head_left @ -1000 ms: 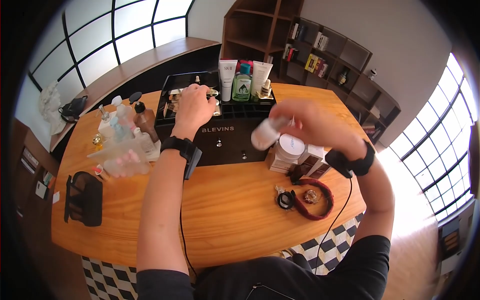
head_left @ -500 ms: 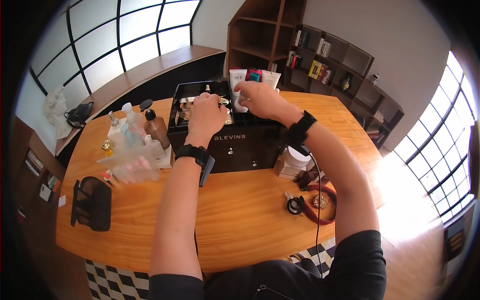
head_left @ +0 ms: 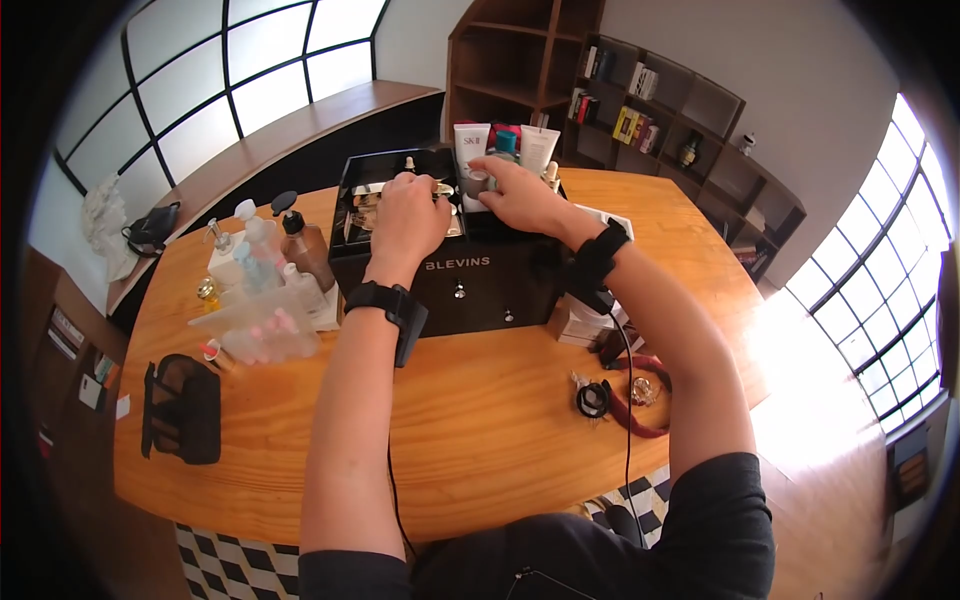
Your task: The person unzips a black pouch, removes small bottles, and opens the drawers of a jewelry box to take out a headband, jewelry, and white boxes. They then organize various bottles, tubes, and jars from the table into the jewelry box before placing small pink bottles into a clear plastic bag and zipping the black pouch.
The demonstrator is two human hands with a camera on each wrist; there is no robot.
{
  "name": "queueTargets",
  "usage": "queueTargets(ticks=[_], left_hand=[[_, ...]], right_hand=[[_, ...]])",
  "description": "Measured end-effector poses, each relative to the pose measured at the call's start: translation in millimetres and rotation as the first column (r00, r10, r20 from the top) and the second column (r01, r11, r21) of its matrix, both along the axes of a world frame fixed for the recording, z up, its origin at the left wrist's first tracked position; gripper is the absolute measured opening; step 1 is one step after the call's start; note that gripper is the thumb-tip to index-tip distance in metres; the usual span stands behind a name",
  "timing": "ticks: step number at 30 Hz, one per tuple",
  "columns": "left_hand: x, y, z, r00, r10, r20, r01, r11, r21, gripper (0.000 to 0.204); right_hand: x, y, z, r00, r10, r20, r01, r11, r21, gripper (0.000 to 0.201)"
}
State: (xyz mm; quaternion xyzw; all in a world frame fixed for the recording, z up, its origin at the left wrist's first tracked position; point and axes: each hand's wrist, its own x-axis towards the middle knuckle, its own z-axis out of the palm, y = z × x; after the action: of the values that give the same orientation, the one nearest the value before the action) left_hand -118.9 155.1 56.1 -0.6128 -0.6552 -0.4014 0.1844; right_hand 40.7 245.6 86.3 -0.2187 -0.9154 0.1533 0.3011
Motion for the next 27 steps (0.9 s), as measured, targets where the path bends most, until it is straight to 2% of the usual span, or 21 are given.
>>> queueTargets(ticks=[4,5,8,9,10,11,12,13,16,17,20,24,27], left_hand=[[-7.1,6.0,-4.1,0.998,-0.050,-0.027,0.051,0.998,0.041,0.020],[-9.1,10.1,-6.5,0.999,-0.038,-0.036,0.040,0.998,0.043,0.020],[-8.6,8.6,-3.1,0.998,-0.030,-0.054,0.030,1.000,-0.002,0.023],[-6.7,6.6,-0.4,0.999,-0.024,-0.040,0.022,0.999,-0.033,0.023],[-5.5,5.1,1.5,0.999,-0.015,-0.029,0.013,0.998,-0.062,0.024],[-4.6,3.9,3.0,1.000,-0.013,-0.022,0.011,0.997,-0.081,0.024],[-4.5,3.2,3.4,1.000,-0.009,-0.017,0.007,0.995,-0.098,0.024],[-4.9,3.6,2.7,1.000,0.000,-0.027,-0.002,0.995,-0.102,0.025],[-3.5,1.6,4.8,1.000,0.016,-0.026,-0.019,0.991,-0.132,0.025],[-6.1,4.0,2.4,0.999,0.024,-0.049,-0.030,0.992,-0.125,0.025],[-3.8,2.4,4.5,0.999,0.042,-0.033,-0.046,0.988,-0.148,0.025],[-0.6,0.3,6.2,1.000,0.026,0.012,-0.024,0.989,-0.145,0.024],[-3.4,2.5,4.3,1.000,0.019,0.009,-0.018,0.988,-0.155,0.024]], right_hand=[[28.0,-26.8,9.9,0.989,0.068,-0.129,-0.049,0.989,0.139,0.041],[40.5,-45.5,18.2,0.983,0.085,-0.162,-0.077,0.996,0.052,0.033],[84.2,-86.1,25.3,0.991,0.117,0.069,-0.102,0.976,-0.194,0.020],[98.5,-92.8,16.0,0.964,0.239,0.112,-0.231,0.970,-0.081,0.010],[111.9,-96.1,3.5,0.928,0.313,0.201,-0.310,0.950,-0.048,0.008],[124.8,-107.8,-3.1,0.879,0.257,0.401,-0.232,0.966,-0.111,0.009],[137.6,-115.3,-17.0,0.825,0.223,0.519,-0.197,0.975,-0.106,0.010],[151.0,-114.9,-36.7,0.742,0.188,0.643,-0.242,0.970,-0.005,0.013],[173.9,-121.7,-58.7,0.608,0.098,0.788,-0.222,0.974,0.050,0.014],[181.7,-118.7,-61.9,0.660,0.125,0.741,-0.229,0.973,0.041,0.014],[201.9,-99.8,-71.3,0.726,-0.106,0.679,-0.079,0.969,0.235,0.012],[225.0,-94.0,-52.4,0.706,-0.221,0.673,0.083,0.969,0.231,0.011],[232.2,-92.3,-56.8,0.768,-0.270,0.580,0.147,0.957,0.251,0.016]])
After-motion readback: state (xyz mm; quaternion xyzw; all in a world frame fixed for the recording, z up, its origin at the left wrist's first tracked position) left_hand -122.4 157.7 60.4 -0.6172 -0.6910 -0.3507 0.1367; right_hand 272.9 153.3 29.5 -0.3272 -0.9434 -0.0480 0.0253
